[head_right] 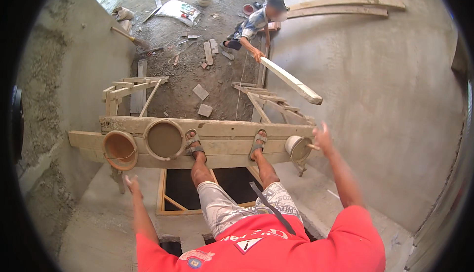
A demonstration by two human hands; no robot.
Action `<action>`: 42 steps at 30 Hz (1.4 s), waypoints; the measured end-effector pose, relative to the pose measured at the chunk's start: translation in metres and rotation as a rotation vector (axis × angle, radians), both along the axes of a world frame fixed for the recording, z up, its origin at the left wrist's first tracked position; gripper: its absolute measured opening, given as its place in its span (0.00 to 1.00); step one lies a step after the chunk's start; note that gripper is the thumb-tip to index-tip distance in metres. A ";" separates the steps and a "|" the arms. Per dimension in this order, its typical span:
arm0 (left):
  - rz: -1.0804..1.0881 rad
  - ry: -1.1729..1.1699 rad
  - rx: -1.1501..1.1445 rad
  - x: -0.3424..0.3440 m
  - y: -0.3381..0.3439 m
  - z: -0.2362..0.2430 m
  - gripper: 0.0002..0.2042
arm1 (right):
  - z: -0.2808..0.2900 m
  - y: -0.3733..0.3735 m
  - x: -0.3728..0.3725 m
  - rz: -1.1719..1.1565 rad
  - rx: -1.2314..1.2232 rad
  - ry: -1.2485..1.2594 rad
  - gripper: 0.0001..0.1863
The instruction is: The person applies mortar to a wall by hand and then levels the surface using a long wooden board.
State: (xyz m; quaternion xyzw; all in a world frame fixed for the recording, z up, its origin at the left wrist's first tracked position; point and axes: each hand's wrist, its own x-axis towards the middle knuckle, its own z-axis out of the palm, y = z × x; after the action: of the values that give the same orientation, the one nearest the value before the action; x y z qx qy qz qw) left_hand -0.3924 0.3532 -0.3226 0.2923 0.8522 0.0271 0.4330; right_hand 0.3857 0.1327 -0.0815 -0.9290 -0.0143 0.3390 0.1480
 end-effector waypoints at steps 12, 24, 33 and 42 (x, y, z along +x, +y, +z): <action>-0.028 -0.154 -0.298 0.119 -0.144 0.087 0.29 | -0.078 -0.024 0.086 -0.528 0.406 1.026 0.37; -0.161 -0.674 -0.117 0.366 -0.084 0.177 0.28 | 0.002 -0.101 0.038 -0.499 0.375 0.831 0.21; -0.554 -0.909 -0.541 0.573 -0.147 0.213 0.39 | 0.159 -0.219 -0.006 0.033 0.111 0.551 0.30; 0.042 -0.934 -0.666 0.679 -0.235 0.161 0.44 | 0.278 -0.240 -0.007 0.582 -0.272 0.416 0.31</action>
State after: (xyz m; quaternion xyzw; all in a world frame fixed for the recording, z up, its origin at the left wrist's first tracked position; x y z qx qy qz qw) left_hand 0.2864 0.1186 -0.1616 0.0800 0.5388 -0.1080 0.8317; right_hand 0.3788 -0.1073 0.1965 -0.8087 -0.2019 0.5468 -0.0794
